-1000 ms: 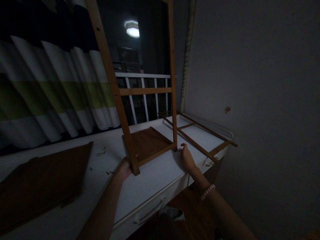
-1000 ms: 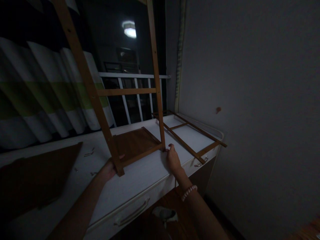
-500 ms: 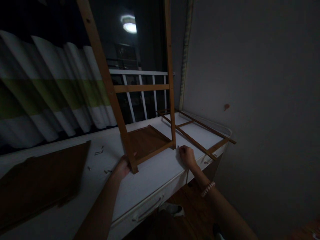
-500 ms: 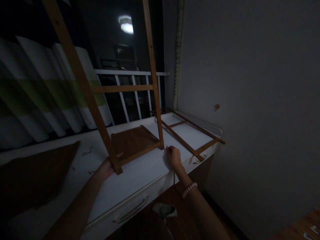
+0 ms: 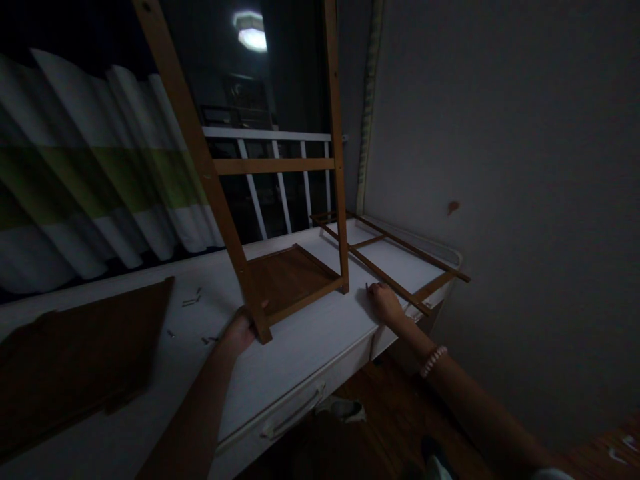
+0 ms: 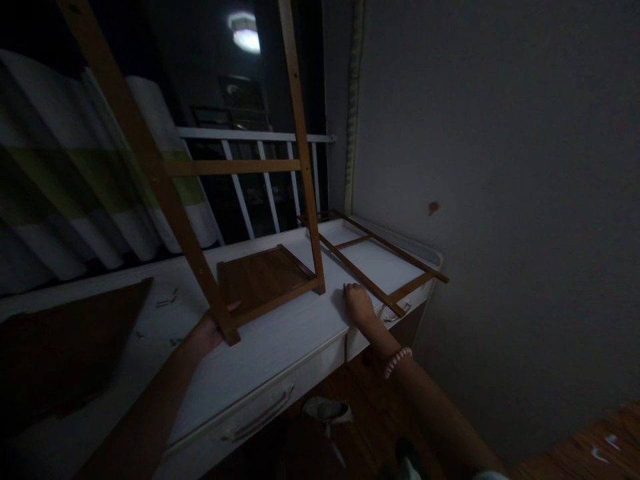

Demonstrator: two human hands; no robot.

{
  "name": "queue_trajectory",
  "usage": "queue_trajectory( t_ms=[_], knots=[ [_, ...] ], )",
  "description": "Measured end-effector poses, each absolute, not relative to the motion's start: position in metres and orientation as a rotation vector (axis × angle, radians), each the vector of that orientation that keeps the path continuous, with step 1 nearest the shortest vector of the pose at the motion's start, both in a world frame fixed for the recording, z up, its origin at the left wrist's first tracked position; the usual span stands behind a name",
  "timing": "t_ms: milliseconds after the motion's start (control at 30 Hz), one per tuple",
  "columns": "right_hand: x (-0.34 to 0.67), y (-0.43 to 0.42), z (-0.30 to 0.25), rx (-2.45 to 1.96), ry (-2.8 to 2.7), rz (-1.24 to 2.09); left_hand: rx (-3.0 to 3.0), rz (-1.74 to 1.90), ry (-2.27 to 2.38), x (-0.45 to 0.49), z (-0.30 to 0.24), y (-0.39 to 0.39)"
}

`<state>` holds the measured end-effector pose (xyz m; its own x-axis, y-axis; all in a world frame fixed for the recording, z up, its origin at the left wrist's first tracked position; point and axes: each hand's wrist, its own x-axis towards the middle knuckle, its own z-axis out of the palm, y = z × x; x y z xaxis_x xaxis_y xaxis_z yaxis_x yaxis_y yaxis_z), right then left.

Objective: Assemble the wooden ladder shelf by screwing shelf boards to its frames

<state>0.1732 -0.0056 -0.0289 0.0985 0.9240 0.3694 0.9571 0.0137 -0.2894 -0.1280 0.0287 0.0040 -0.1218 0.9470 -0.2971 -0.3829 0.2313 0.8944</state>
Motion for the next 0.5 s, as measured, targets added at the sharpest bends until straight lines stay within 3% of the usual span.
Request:
queue_trajectory(
  t_ms=[333,500],
  knots=[
    [0.1826,-0.0121,-0.0263,-1.405,-1.752,0.429,0.781,1.224,1.129,-0.1283,0.0048,0.0266],
    [0.1843,-0.0110,-0.0247,-1.344,-1.733,0.471,0.717,1.278,1.140,-0.1259,0.0084,0.0261]
  ],
)
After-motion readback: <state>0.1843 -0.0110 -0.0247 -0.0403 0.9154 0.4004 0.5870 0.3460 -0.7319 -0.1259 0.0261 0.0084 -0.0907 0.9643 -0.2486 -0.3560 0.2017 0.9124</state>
